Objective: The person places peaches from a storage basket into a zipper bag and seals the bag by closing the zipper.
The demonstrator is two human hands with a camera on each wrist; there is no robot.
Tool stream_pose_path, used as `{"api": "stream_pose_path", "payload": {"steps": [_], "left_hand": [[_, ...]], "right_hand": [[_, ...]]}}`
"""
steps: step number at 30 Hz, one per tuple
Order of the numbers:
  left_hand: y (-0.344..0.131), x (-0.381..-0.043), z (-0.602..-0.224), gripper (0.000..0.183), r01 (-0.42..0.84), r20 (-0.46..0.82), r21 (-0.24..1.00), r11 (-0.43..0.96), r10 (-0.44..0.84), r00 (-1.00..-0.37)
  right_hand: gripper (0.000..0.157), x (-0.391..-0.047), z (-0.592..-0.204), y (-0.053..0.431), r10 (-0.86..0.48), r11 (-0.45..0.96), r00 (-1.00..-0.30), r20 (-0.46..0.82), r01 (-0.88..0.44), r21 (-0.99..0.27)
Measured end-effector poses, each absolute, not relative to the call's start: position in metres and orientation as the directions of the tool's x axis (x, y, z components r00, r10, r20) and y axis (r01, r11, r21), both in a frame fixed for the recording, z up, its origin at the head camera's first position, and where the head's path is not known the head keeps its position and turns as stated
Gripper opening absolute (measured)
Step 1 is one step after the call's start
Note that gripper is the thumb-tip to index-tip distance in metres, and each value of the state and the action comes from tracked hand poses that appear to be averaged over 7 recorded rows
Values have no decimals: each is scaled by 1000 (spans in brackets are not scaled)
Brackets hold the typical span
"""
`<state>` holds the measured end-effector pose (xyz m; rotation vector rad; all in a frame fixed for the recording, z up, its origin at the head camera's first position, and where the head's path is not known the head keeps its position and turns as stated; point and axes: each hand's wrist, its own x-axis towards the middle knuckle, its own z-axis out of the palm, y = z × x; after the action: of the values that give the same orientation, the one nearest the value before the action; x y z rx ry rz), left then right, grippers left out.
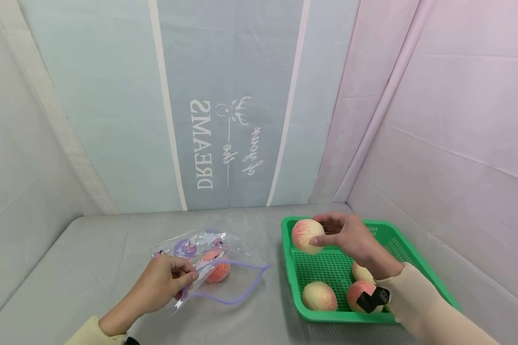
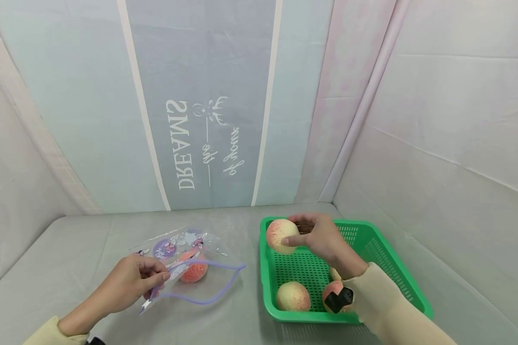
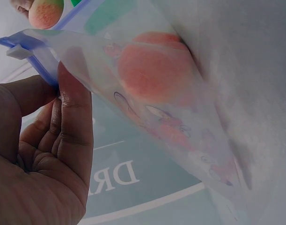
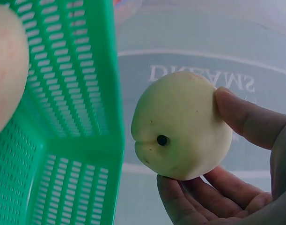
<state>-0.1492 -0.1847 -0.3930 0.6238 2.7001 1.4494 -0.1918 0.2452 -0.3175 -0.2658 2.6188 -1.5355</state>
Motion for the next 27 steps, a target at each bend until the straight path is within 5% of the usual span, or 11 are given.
{"api": "stream_pose_path", "payload": {"steps": [27], "left_hand": [[-185, -148, -393, 18, 349, 180, 798, 492, 358, -916]], "right_hand": [[55, -163, -339, 188, -263, 300, -964, 32, -113, -947]]}}
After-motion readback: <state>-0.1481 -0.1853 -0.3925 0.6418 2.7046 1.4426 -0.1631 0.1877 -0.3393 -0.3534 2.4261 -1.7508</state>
